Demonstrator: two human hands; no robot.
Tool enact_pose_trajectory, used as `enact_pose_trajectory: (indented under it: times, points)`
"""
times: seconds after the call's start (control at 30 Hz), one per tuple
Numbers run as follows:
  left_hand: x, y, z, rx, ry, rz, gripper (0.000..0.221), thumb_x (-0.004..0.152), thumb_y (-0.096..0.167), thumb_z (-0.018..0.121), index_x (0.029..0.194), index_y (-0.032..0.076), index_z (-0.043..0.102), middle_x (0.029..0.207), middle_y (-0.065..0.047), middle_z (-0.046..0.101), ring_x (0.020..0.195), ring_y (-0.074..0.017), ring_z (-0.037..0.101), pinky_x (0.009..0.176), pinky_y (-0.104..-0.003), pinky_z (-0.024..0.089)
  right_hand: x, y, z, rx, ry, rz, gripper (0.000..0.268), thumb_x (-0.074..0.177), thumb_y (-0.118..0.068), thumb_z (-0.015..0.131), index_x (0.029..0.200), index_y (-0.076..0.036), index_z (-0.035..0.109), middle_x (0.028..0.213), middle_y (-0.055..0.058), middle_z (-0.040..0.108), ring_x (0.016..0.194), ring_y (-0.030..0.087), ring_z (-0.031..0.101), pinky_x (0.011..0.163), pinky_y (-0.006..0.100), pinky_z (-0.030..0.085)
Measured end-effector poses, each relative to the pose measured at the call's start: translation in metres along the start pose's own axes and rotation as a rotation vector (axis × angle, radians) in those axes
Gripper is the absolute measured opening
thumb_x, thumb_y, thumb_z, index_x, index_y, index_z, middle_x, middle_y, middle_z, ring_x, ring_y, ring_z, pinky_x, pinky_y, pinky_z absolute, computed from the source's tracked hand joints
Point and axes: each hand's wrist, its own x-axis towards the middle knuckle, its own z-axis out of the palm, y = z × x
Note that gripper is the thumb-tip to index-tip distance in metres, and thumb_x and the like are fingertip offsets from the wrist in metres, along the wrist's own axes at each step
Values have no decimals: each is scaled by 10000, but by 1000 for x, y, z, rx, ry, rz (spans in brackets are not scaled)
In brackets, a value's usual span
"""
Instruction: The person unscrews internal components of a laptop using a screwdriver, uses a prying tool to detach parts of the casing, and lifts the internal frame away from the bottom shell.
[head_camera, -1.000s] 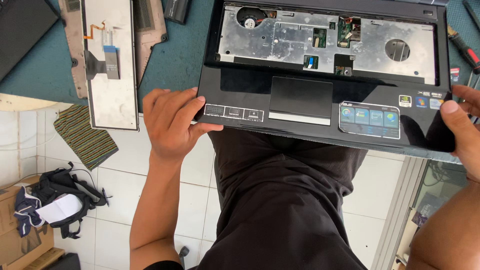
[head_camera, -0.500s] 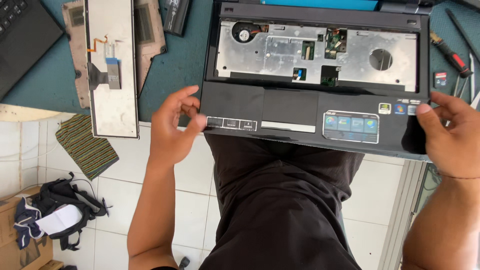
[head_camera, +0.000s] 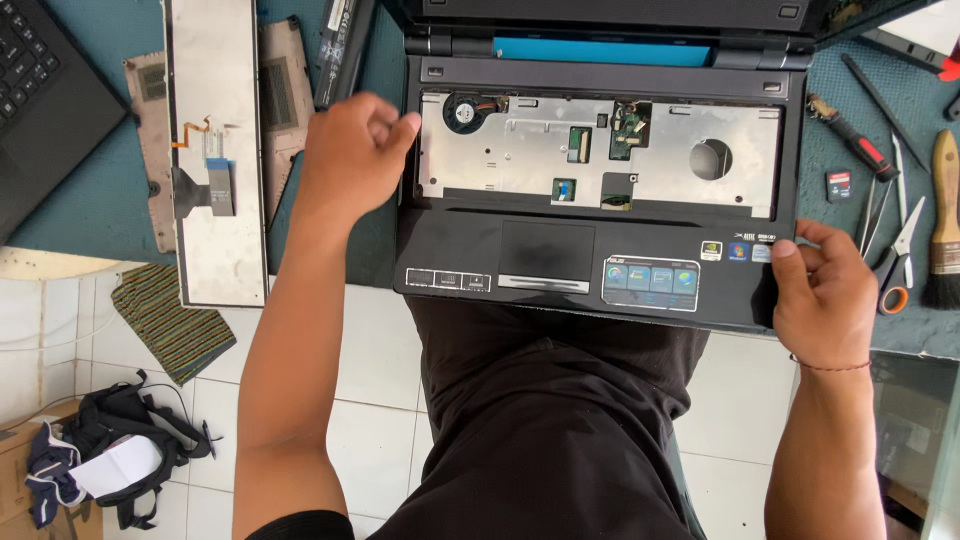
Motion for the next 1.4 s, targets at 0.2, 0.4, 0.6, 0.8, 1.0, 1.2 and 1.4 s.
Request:
enact_pose_trajectory:
  times: [0.2,0.4,0.6,0.8,1.0,1.2,1.4]
  points:
    - [56,-22,31,-53,165,84,440,983,396,676,1236,39,723,1043,-87,763,756,-216,717,869,-402,510,-2,-3,1,70,19,33,318,1188,-142,619,1396,99,602,867,6,605,843,91,489,878,281,435]
    - [74,-27,43,-26,269,120,316,944,314,766,1071,24,774,908,-81,795,870,-239,755,840,-379,554,-2,-17,-5,8,-14,97,345,1173,-198,615,1379,79,615,937,38,694,863,118,569,846,301,455]
    - [63,-9,40,11,267,67,356,934,274,784,1120,-28,752,1004,-151,772,913,-252,763,863,-400,560,2,-15,-3,-39,14,47,305,1184,-185,612,1349,71,615,1005,110,734,853,176,617,828,341,470]
    - [55,1,31,-133,183,-127,501,901,418,770,1221,37,712,1123,-133,763,1037,-209,746,885,-354,561,-3,-13,-3,18,6,115,276,1208,-221,558,1315,25,621,783,-38,576,766,86,452,760,274,397]
    - [46,18,19,-207,164,-220,661,856,520,750,1291,29,670,1161,-110,764,830,-147,734,819,-303,576,-2,-24,-3,-32,16,140,288,1191,-230,564,1292,27,648,817,-6,639,780,115,519,765,301,427]
    - [41,17,17,-237,183,-199,636,851,526,748,1240,24,697,1087,-79,770,909,-148,731,851,-293,563,3,-22,-6,16,10,157,269,1193,-213,559,1291,22,646,901,47,680,817,121,511,791,300,416]
    - [47,27,7,-292,60,-316,694,831,574,742,1264,36,667,1147,-54,728,1061,-127,705,910,-259,566,5,-37,-17,97,-53,275,246,1179,-243,525,1249,-36,638,730,-73,419,730,83,342,688,256,318]
